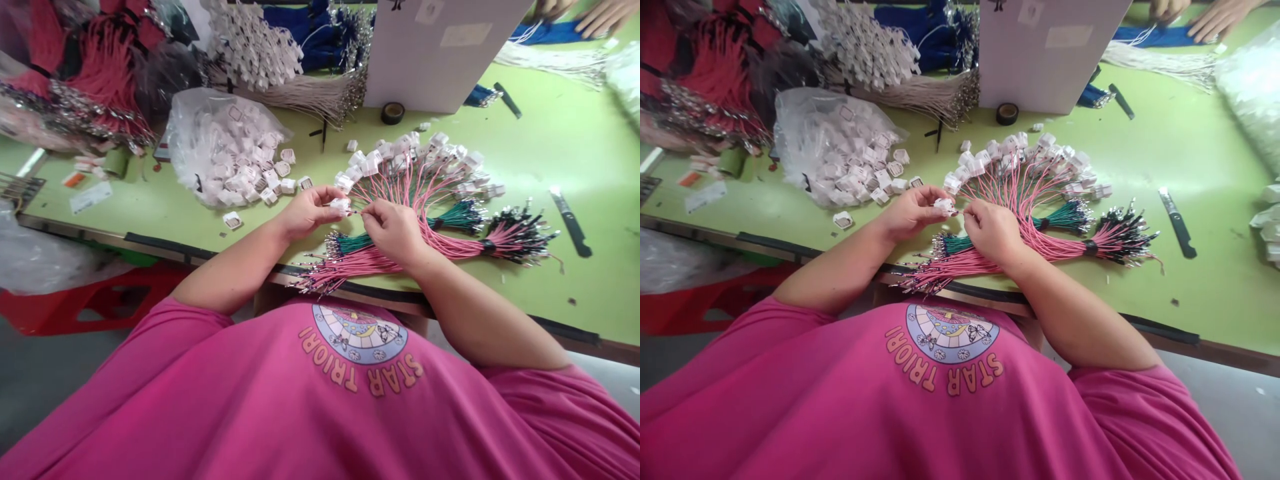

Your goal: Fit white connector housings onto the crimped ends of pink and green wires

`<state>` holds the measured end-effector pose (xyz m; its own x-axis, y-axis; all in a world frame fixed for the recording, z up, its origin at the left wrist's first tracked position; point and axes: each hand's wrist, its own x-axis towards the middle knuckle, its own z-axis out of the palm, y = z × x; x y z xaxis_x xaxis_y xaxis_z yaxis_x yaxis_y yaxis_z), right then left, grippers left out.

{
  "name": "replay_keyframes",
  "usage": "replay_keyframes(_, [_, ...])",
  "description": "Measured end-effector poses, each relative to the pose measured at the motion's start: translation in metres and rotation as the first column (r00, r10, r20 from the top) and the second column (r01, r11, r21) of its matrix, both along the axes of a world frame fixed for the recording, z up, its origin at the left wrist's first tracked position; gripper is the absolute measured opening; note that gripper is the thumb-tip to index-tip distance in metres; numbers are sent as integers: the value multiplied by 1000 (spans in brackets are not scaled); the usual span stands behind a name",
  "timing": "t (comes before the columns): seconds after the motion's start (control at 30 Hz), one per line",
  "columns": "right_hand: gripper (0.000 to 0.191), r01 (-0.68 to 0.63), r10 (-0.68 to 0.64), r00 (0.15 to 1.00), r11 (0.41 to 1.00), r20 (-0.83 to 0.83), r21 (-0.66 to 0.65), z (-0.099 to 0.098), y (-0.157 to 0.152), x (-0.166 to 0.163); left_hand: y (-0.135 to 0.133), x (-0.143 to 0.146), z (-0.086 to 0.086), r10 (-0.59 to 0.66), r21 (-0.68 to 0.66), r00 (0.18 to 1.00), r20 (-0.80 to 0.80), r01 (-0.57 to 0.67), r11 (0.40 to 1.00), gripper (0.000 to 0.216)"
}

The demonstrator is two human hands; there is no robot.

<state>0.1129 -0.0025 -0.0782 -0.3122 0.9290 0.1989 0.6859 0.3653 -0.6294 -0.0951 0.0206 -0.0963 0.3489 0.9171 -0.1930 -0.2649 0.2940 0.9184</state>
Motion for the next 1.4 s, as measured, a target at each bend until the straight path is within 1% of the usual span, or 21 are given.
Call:
replay_keyframes(0.1, [19,-6,6,1000,999,10,-37,0,1,-1,1,0,-3,-3,28,1000,-21,4,1000,43])
replay_keyframes(0.17, [20,-14,14,1000,996,5,-84,1,2,-1,1,0,-5,8,79,999,-54,-4,997,43])
replay_keyframes(0.33, [24,-63,27,990,962,-136,-266,4,3,-6,-3,6,-5,50,277,986,-160,-3,961,37])
replay_keyframes(0.43, [27,-67,9,984,946,-180,-317,2,3,-10,-5,9,-8,62,338,982,-177,2,941,34])
replay_keyframes(0.5, [27,-63,17,989,948,-149,-312,0,5,-12,-5,9,-11,62,330,982,-179,1,944,35])
replay_keyframes(0.57, [25,-61,45,997,961,-64,-270,-1,7,-11,-3,8,-15,66,303,977,-201,-2,953,37])
replay_keyframes(0.6, [24,-55,57,998,972,1,-228,-2,8,-9,-1,7,-16,80,294,971,-226,-10,956,37])
replay_keyframes(0.67, [25,-38,49,989,996,142,-79,-2,10,-5,5,5,-19,157,315,935,-319,-52,948,34])
replay_keyframes(0.73, [30,-82,58,967,993,248,89,-2,9,-1,12,4,-21,280,398,848,-451,-90,913,27])
replay_keyframes(0.77, [31,-141,98,954,981,283,135,-2,8,1,16,4,-21,344,453,787,-513,-92,887,25])
replay_keyframes(0.8, [31,-220,168,934,966,316,138,-2,6,1,18,5,-20,398,503,722,-565,-81,861,24])
replay_keyframes(0.87, [30,-372,328,866,927,377,49,-3,4,0,21,6,-18,460,562,613,-643,-30,826,23])
replay_keyframes(0.9, [29,-413,384,834,911,396,-14,-3,4,-1,20,6,-16,466,573,571,-676,9,820,24])
replay_keyframes(0.97, [27,-437,448,802,891,394,-123,-5,6,-3,17,3,-9,446,565,494,-747,116,817,30])
replay_keyframes(1.0, [26,-428,456,811,890,367,-161,-6,8,-3,16,0,-5,432,550,442,-786,181,815,35])
replay_keyframes(1.1, [20,-374,420,883,899,209,-227,-11,15,-3,14,-20,9,429,485,228,-874,348,803,54])
replay_keyframes(1.17, [17,-330,361,926,917,112,-226,-13,17,-2,17,-38,14,430,432,98,-897,393,812,63])
replay_keyframes(1.2, [16,-313,336,939,924,75,-219,-14,18,-1,20,-47,15,417,401,51,-908,398,825,68])
replay_keyframes(1.27, [16,-279,287,958,939,11,-200,-15,17,-1,25,-61,14,373,336,-15,-928,402,852,72])
replay_keyframes(1.33, [15,-247,240,969,951,-56,-186,-15,17,-1,26,-69,10,350,298,-52,-935,419,858,63])
replay_keyframes(1.4, [14,-227,209,971,957,-116,-180,-15,16,-2,22,-71,6,370,302,-67,-927,452,839,51])
